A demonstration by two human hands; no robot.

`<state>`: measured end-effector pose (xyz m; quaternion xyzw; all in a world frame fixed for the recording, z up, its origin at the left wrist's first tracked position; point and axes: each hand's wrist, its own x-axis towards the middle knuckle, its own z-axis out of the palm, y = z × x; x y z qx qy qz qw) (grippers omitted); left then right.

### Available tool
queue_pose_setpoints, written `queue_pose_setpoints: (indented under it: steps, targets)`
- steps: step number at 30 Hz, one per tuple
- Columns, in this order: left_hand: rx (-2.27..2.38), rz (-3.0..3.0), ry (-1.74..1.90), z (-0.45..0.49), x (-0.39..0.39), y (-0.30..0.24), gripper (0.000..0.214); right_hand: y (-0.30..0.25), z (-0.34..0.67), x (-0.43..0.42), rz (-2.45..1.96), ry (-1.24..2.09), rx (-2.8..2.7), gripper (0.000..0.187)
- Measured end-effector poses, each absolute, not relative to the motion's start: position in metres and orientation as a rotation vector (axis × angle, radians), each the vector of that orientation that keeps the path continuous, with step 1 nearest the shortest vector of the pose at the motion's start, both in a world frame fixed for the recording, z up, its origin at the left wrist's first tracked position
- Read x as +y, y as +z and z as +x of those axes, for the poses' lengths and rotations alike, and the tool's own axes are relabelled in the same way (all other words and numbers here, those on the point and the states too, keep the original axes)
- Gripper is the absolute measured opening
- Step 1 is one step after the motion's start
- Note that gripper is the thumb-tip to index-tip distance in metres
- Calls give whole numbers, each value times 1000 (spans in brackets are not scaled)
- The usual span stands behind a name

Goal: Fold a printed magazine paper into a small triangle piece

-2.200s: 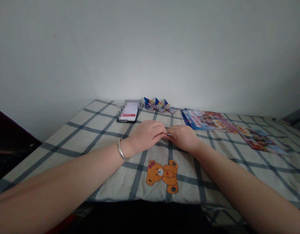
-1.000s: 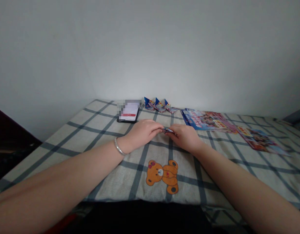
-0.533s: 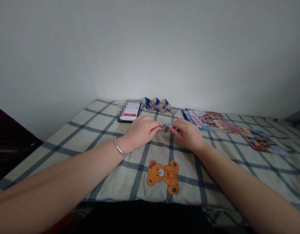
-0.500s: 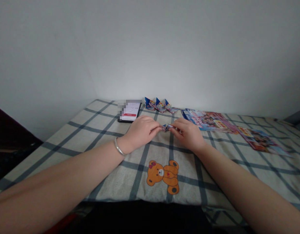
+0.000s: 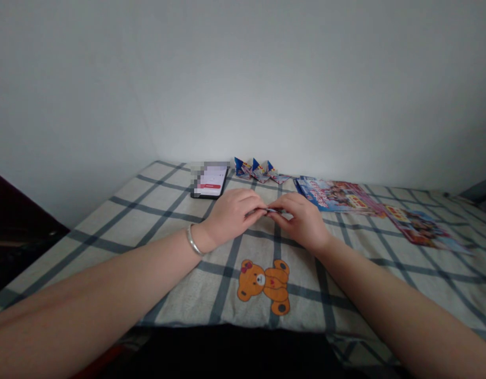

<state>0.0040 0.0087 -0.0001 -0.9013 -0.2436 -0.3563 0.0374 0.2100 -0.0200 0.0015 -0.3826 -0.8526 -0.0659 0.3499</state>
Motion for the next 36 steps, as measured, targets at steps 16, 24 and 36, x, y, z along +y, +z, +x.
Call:
queue_pose_setpoints:
  steps: [16,24,36]
  targets:
    - [-666,-2806,-1144,4,7,-1,10,5,204,-27,-932,-134,-2200,6]
    - [-706,-2888,-1183,6,7,-2,8,7,203,-27,-998,-81,-2216,4]
    - [-676,-2951,-1265,5,9,-1,6,4,206,-24,-999,-22,-2170,6]
